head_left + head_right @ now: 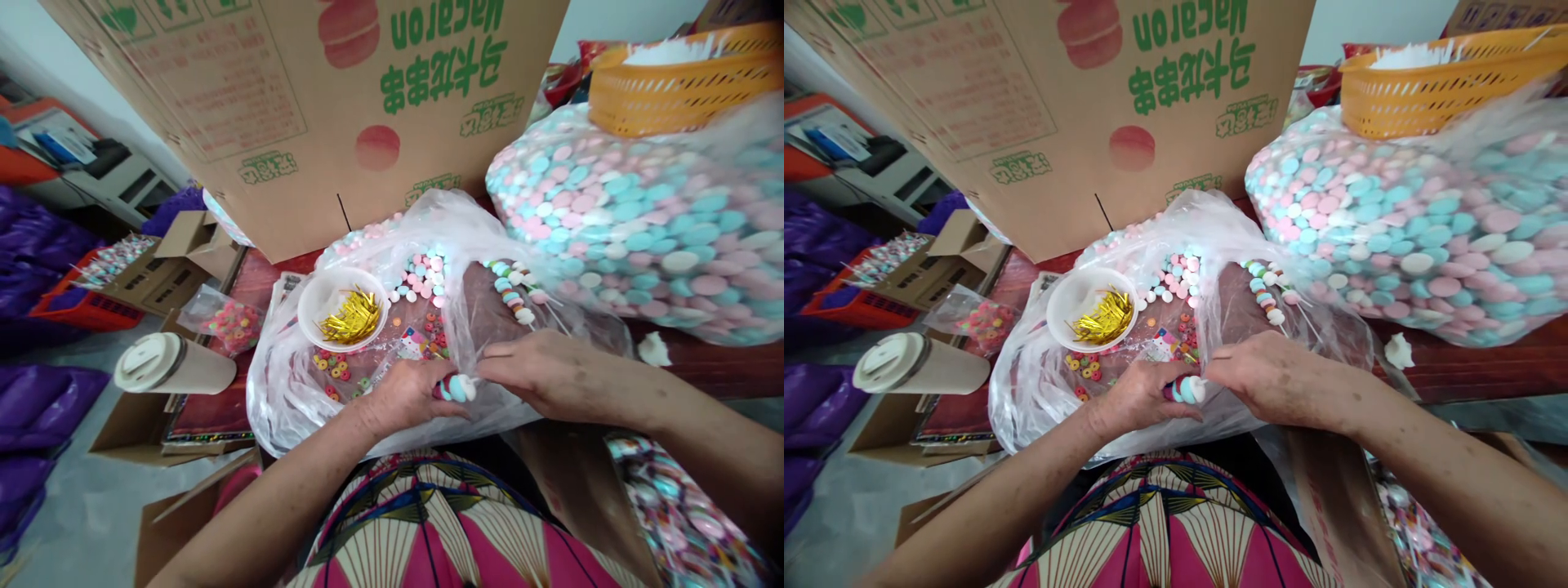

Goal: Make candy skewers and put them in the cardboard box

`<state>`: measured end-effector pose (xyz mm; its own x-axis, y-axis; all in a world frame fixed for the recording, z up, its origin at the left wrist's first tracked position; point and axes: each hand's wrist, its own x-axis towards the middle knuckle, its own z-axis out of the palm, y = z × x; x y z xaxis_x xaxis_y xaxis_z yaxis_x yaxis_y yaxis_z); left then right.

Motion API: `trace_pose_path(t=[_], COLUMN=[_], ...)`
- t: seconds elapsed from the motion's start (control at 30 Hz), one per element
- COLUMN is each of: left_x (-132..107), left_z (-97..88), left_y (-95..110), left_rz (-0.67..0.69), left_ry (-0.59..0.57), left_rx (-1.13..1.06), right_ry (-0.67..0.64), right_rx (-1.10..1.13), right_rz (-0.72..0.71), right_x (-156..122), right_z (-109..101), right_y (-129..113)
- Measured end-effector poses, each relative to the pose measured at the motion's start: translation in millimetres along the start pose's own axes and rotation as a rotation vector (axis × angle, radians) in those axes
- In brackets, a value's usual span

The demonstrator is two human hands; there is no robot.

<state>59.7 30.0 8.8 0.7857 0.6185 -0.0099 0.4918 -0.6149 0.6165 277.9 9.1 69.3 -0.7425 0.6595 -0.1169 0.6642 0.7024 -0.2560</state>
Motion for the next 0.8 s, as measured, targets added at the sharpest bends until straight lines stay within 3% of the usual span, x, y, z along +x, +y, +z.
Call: trace_pose_path(t=[0.13,0.27,0.33,0.4,0.5,0.6,0.7,0.8], left_x=[6,-7,-14,-19,-21,-19,-16,-12], left_z=[-4.1,-16.4,-20.4,-23.0,-28.0,-34.4,-38.2,-37.7], left_y=[12,23,21,14,-3,-11,-9,-3], left_rz=[-0.19,-0.516,-0.584,-0.527,-0.379,-0.36,-0.384,-0.355], left_ry=[-0.094,-0.116,-0.153,-0.234,-0.43,-0.599,-0.576,-0.51], left_rx=[-0.172,0.172,0.227,0.07,-0.333,-0.629,-0.761,-0.732], right_ry=[0.012,0.065,0.089,0.107,0.19,0.311,0.386,0.37], right_rx=[-0.06,0.04,0.096,0.081,-0.076,-0.237,-0.29,-0.245], right_rz=[-0.06,-0.015,-0.041,-0.08,-0.137,-0.194,-0.248,-0.252], right_x=[9,3,0,-2,-4,-7,-10,-8], right_z=[6,5,4,5,6,4,5,9], right_y=[8,14,15,16,15,13,9,5])
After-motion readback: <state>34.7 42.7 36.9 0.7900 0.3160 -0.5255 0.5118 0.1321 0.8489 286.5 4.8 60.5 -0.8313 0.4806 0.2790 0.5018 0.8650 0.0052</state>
